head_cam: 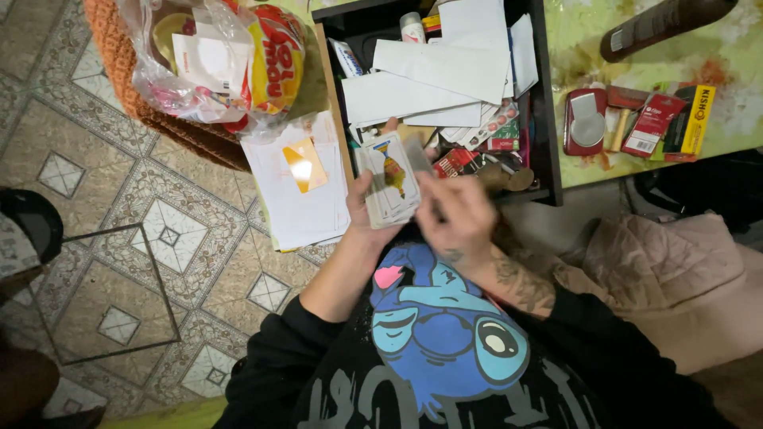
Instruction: Organizing and sorting various personal items within a storage drawer.
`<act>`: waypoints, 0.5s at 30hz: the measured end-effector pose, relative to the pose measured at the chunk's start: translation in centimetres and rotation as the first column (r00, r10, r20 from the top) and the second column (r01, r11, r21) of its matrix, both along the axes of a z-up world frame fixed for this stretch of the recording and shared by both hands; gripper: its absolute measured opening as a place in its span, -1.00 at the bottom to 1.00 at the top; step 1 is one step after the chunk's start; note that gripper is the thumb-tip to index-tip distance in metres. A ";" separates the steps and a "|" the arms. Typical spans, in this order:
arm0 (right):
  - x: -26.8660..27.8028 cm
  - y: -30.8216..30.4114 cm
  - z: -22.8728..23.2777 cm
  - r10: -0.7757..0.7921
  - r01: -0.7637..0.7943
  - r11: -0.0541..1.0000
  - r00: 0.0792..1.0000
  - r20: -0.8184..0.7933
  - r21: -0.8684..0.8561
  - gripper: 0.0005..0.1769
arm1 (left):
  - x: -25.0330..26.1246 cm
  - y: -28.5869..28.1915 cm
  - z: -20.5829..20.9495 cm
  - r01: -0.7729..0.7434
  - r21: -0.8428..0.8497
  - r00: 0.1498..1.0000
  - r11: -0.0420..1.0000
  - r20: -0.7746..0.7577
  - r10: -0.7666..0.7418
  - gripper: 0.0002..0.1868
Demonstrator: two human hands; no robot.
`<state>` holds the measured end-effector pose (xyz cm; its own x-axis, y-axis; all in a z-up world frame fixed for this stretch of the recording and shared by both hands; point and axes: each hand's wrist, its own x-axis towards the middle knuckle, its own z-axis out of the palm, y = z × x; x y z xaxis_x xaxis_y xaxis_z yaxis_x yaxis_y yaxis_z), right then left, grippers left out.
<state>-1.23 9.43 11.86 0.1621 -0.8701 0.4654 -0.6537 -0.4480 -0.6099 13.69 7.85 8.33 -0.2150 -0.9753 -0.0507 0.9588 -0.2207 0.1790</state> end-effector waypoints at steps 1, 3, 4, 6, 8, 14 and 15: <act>0.5 -0.1 0.5 -0.002 0.002 1.000 1.000 -0.001 -0.002 -0.67 | -0.2 0.0 -0.1 0.002 -0.002 1.000 1.000 -0.001 -0.002 0.09; 1.4 -0.2 1.5 0.284 -0.280 0.958 0.957 -0.056 0.067 -0.51 | -0.7 0.0 -0.2 0.036 -0.012 0.997 0.999 -0.061 -0.036 0.10; 1.2 -0.2 1.7 0.284 -0.280 0.958 0.957 -0.058 0.067 -0.51 | -0.7 0.3 -2.0 0.036 -0.013 0.997 0.999 -0.064 -0.036 0.10; 1.1 -0.1 2.1 0.450 -0.445 0.890 0.892 -0.035 0.094 -0.43 | -0.5 1.1 -5.5 0.051 -0.154 0.946 0.987 -0.310 -0.097 -0.14; 0.0 -0.3 1.7 0.450 -0.446 0.891 0.892 -0.029 0.088 -0.36 | 0.0 1.0 -5.4 0.064 -0.227 0.891 0.972 -0.426 -0.158 -0.20; -0.6 -2.8 3.8 0.487 -0.456 0.873 0.837 -0.250 0.175 0.33 | 0.6 1.3 -1.4 0.163 -0.028 0.984 0.986 0.073 -0.161 0.04; -0.8 -3.2 3.9 0.531 -0.467 0.843 0.802 -0.274 0.265 0.44 | 0.5 1.4 -1.4 0.189 -0.055 0.970 0.981 0.168 -0.177 0.00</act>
<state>-2.04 6.22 15.72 0.7097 -0.6872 0.1553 -0.5416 -0.6731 -0.5036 14.16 9.24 6.89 -0.3846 -0.9225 -0.0327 0.8603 -0.3711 0.3494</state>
